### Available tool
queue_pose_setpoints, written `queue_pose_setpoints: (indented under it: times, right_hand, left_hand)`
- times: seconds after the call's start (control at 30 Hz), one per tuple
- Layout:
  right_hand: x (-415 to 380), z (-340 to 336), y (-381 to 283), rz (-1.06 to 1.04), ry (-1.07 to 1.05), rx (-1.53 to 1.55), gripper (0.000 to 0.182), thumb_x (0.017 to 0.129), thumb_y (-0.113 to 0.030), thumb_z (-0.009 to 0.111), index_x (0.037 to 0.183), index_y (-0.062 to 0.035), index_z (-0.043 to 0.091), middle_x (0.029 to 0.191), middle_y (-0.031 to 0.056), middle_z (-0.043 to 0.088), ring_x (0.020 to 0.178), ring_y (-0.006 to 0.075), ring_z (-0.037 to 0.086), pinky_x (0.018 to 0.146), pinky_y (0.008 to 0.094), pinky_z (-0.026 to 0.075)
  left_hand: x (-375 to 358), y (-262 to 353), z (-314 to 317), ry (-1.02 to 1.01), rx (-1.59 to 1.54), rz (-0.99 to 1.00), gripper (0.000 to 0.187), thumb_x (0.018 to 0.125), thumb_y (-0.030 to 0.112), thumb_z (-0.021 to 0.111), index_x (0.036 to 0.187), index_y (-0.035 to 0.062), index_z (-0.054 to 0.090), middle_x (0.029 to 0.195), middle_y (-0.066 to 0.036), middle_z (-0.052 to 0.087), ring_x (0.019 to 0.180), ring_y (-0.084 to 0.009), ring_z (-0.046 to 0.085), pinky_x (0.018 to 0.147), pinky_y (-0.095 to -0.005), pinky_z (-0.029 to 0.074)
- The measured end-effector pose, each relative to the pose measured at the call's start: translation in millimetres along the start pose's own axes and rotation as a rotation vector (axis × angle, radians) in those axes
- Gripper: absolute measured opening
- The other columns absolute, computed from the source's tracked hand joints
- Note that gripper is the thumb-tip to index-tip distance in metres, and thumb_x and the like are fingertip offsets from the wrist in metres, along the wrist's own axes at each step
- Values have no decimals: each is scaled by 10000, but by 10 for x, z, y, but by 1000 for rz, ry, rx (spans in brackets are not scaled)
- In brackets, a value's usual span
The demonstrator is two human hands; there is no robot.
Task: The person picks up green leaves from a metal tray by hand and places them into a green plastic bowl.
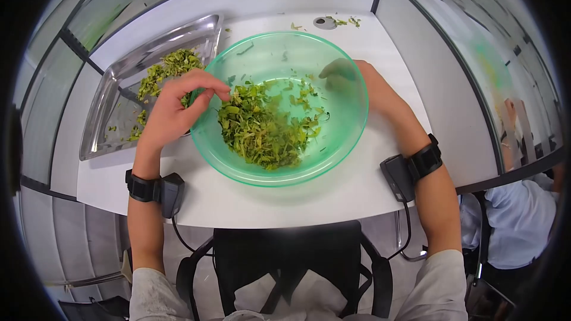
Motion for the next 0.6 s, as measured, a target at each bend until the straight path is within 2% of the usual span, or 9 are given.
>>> queue_pose_setpoints:
  times: [0.27, 0.33, 0.4, 0.47, 0.6]
  right_hand:
    - [7, -5, 49, 7, 2, 4, 217, 889, -182, 545, 988, -11, 636, 823, 59, 640, 734, 111, 562, 682, 259, 466]
    - [10, -6, 61, 20, 8, 20, 239, 871, -215, 560, 985, -26, 650, 833, 112, 667, 763, 191, 620, 734, 320, 486]
    - [10, -15, 64, 25, 15, 4, 242, 872, -220, 562, 988, -27, 652, 831, 110, 667, 765, 192, 622, 736, 321, 486]
    - [18, -13, 70, 7, 9, 4, 248, 874, -229, 568, 992, -29, 655, 841, 113, 671, 775, 195, 628, 739, 320, 487]
    - [22, -28, 70, -4, 11, -27, 255, 874, -238, 575, 998, -31, 657, 855, 117, 677, 787, 199, 634, 743, 317, 488]
  left_hand:
    - [-1, -37, -24, 32, -13, -86, 160, 759, -55, 620, 896, 21, 658, 865, -60, 658, 861, -166, 605, 823, -295, 456]
    - [-6, -41, -18, 31, -25, -98, 154, 757, -49, 631, 892, 21, 657, 871, -58, 659, 862, -165, 605, 827, -294, 454]
    - [-6, -47, -22, 31, -37, -109, 149, 754, -44, 642, 887, 21, 657, 876, -56, 659, 862, -165, 604, 831, -294, 453]
    - [-1, -35, -36, 37, -31, -100, 154, 755, 20, 677, 905, 47, 694, 887, -56, 684, 864, -168, 630, 815, -288, 469]
    - [0, -21, -13, 16, -11, -86, 135, 756, -36, 649, 877, 25, 655, 884, -54, 657, 868, -173, 603, 833, -297, 453]
Point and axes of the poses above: each hand's wrist, its own x-axis towards the middle knuckle, its own z-axis out of the palm, y = z × x, the point moved 10 cm from there along x, towards the middle knuckle
